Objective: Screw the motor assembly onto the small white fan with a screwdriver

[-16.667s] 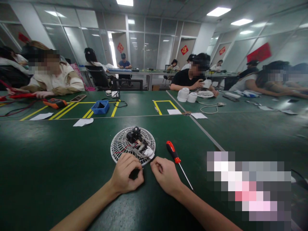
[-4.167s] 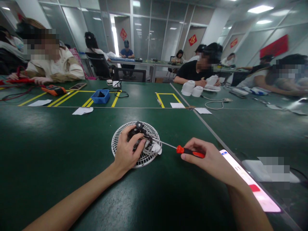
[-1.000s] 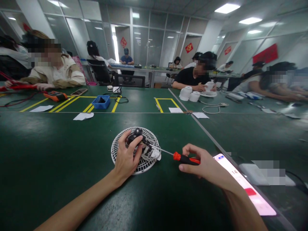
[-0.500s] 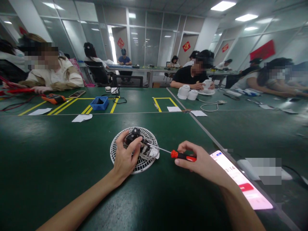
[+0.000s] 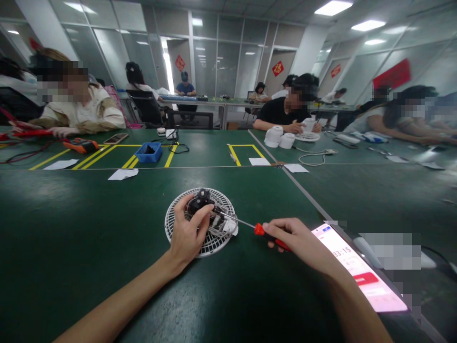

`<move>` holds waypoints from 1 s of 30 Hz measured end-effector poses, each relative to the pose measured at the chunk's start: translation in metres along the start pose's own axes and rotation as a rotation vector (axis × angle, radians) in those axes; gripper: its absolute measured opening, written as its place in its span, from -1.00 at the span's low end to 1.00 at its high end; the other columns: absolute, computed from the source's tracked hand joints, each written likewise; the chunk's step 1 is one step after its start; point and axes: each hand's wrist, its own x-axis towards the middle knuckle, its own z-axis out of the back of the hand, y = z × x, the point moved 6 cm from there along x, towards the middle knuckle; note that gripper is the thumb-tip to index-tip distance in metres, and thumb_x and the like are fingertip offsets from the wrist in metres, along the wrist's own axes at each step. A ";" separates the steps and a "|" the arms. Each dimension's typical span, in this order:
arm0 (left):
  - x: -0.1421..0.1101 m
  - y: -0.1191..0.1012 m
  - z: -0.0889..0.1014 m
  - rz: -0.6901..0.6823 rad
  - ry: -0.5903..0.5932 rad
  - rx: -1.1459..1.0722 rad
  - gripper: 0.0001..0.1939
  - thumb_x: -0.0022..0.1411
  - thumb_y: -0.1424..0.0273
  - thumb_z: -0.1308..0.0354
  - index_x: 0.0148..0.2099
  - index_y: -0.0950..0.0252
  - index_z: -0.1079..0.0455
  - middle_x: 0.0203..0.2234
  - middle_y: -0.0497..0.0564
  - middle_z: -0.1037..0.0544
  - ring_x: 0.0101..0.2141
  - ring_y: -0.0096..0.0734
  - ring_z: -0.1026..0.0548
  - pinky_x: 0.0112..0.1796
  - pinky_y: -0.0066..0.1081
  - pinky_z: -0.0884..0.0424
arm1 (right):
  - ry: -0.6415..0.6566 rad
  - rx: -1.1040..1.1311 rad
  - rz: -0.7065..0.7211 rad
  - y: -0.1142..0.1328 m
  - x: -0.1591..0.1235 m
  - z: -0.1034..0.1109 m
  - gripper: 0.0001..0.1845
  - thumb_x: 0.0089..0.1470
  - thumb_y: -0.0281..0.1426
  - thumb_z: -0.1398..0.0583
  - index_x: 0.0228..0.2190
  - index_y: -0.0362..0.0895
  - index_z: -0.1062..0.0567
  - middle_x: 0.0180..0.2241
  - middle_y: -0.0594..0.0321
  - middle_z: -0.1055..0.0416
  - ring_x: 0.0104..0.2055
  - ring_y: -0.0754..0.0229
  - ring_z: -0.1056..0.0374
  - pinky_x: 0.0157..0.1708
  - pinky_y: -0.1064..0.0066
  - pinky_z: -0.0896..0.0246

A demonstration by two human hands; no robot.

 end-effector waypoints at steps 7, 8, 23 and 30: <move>0.004 -0.001 -0.001 -0.013 0.009 -0.050 -0.50 0.32 0.44 -0.16 0.26 0.10 -0.21 0.30 0.14 -0.21 0.26 -0.07 -0.29 0.20 0.06 -0.34 | -0.012 0.020 0.011 0.001 0.001 0.000 -0.53 0.14 0.02 -0.21 -0.42 -0.16 -0.54 -0.49 0.27 -0.42 -0.49 0.26 -0.29 -0.51 0.42 -0.18; 0.004 -0.001 -0.001 -0.021 0.015 -0.050 -0.49 0.33 0.44 -0.15 0.28 0.11 -0.19 0.29 0.15 -0.23 0.25 -0.08 -0.30 0.20 0.06 -0.34 | -0.019 0.034 0.019 0.001 0.000 0.000 -0.55 0.14 0.02 -0.22 -0.36 -0.15 -0.53 -0.46 0.28 -0.42 -0.51 0.27 -0.29 -0.53 0.43 -0.18; 0.002 0.001 -0.003 0.020 0.044 -0.019 -0.48 0.35 0.37 -0.13 0.32 0.08 -0.18 0.26 0.10 -0.30 0.23 -0.12 -0.32 0.21 0.03 -0.33 | -0.041 0.100 -0.016 0.003 -0.005 0.009 -0.56 -0.10 -0.04 -0.39 -0.36 -0.12 -0.47 -0.47 0.30 -0.40 -0.46 0.23 -0.35 -0.58 0.46 -0.24; 0.007 0.001 0.001 0.031 0.010 -0.053 -0.55 0.34 0.37 -0.16 0.25 0.09 -0.27 0.20 0.07 -0.37 0.18 -0.18 -0.38 0.18 -0.03 -0.38 | -0.004 0.119 -0.059 -0.009 0.002 0.003 -0.48 0.10 0.08 -0.21 -0.37 -0.16 -0.53 -0.45 0.23 -0.44 -0.53 0.29 -0.31 -0.66 0.50 -0.12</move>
